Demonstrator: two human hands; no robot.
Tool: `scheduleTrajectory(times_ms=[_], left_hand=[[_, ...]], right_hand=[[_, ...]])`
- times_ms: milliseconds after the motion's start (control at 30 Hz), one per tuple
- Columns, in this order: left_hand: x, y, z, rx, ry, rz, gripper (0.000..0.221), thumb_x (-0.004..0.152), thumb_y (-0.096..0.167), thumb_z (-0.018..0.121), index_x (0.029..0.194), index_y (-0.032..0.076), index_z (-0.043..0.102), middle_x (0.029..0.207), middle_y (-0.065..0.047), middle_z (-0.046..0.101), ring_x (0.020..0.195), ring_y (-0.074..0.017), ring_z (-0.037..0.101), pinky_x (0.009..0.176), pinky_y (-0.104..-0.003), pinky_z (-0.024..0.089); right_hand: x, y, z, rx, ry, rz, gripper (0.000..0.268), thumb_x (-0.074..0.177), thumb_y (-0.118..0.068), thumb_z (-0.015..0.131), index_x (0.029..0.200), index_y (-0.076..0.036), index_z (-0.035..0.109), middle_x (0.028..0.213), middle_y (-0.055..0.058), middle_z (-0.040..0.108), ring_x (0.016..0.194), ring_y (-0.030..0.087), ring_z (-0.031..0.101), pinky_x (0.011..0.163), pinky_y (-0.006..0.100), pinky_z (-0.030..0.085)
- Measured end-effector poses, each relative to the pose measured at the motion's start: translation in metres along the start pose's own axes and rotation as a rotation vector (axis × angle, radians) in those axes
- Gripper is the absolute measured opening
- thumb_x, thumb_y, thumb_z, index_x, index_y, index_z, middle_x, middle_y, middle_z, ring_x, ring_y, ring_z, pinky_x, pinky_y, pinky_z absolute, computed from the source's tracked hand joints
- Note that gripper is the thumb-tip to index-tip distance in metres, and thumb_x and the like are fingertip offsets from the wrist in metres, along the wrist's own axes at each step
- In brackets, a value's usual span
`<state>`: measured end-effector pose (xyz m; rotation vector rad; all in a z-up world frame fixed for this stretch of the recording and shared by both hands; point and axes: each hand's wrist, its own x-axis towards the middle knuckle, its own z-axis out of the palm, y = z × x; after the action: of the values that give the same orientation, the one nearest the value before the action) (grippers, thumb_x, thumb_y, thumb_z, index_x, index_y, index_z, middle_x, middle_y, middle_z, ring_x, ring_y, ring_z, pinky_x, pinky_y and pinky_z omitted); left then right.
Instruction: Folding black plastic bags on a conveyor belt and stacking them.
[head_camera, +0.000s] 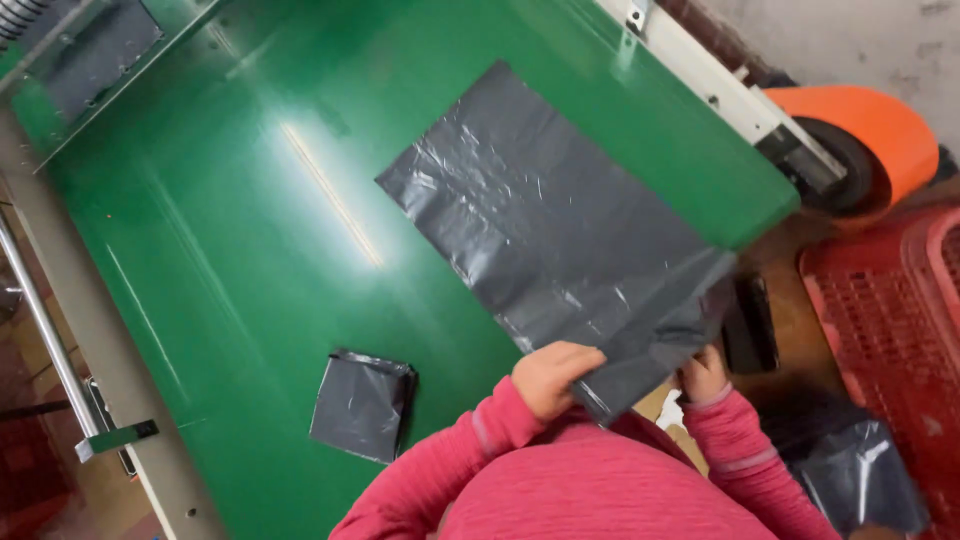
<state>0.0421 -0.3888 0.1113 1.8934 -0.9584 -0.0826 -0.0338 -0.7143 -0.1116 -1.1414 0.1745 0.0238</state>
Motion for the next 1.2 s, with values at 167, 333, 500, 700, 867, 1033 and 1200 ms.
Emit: scheduleTrajectory(times_ms=[167,333,500,700,867,1033,1200], left_hand=[[0.036,-0.051,-0.076,-0.15,0.527,-0.489,0.012,0.093,0.006,0.07,0.102,-0.001,0.072,0.096,-0.013,0.071,0.089,-0.0208,0.066,0.079,-0.034,0.056],[0.056,-0.215,-0.15,-0.231,0.881,-0.476,0.031,0.103,0.023,0.065,0.122,-0.001,0.071,0.101,-0.009,0.075,0.09,-0.0157,0.065,0.083,-0.032,0.053],[0.054,-0.287,-0.169,0.263,0.782,-0.82,0.041,0.094,0.035,0.065,0.125,0.008,0.068,0.106,-0.022,0.074,0.1,-0.0428,0.069,0.085,-0.045,0.054],[0.044,-0.291,-0.165,0.163,0.835,-0.846,0.036,0.097,0.032,0.065,0.122,0.007,0.068,0.102,-0.021,0.076,0.096,-0.0412,0.073,0.084,-0.046,0.056],[0.058,-0.201,-0.162,0.437,0.932,-0.87,0.038,0.098,0.031,0.067,0.125,0.005,0.06,0.11,-0.02,0.07,0.097,-0.0393,0.068,0.085,-0.044,0.054],[0.055,-0.199,-0.108,-0.471,0.925,-0.677,0.061,0.098,0.046,0.057,0.142,0.004,0.047,0.132,-0.018,0.062,0.11,-0.0327,0.068,0.084,-0.039,0.054],[0.039,-0.151,-0.123,-1.447,1.187,-0.905,0.095,0.082,0.079,0.015,0.153,0.019,0.036,0.148,-0.004,0.05,0.129,-0.0251,0.052,0.101,-0.05,0.042]], right_hand=[[0.118,-0.191,0.149,-0.817,0.006,-0.466,0.022,0.094,-0.009,0.067,0.114,0.0,0.068,0.112,0.015,0.071,0.103,0.028,0.068,0.094,0.038,0.052],[0.253,-0.224,0.244,-0.911,-0.156,-0.578,0.009,0.092,-0.011,0.07,0.098,-0.005,0.071,0.095,0.011,0.069,0.084,0.029,0.067,0.076,0.038,0.054],[0.38,-0.176,0.295,-1.27,-0.516,-0.806,0.022,0.083,-0.021,0.075,0.102,-0.012,0.068,0.107,0.006,0.066,0.104,0.03,0.063,0.089,0.044,0.049],[0.482,-0.125,0.348,-1.616,-0.817,-0.633,0.055,0.069,-0.03,0.083,0.118,-0.013,0.064,0.114,0.008,0.066,0.111,0.032,0.058,0.09,0.046,0.045],[0.48,-0.133,0.4,-2.014,-0.989,-0.212,0.047,0.075,-0.033,0.085,0.114,-0.015,0.066,0.111,0.006,0.07,0.115,0.027,0.06,0.097,0.043,0.043],[0.435,-0.141,0.372,-1.968,-0.931,-0.562,0.018,0.08,-0.016,0.075,0.097,-0.016,0.069,0.103,0.004,0.073,0.105,0.027,0.064,0.091,0.042,0.045],[0.293,-0.199,0.306,-1.372,-0.677,-1.087,0.021,0.071,-0.008,0.074,0.091,-0.012,0.066,0.1,0.005,0.067,0.104,0.027,0.062,0.092,0.044,0.047]])
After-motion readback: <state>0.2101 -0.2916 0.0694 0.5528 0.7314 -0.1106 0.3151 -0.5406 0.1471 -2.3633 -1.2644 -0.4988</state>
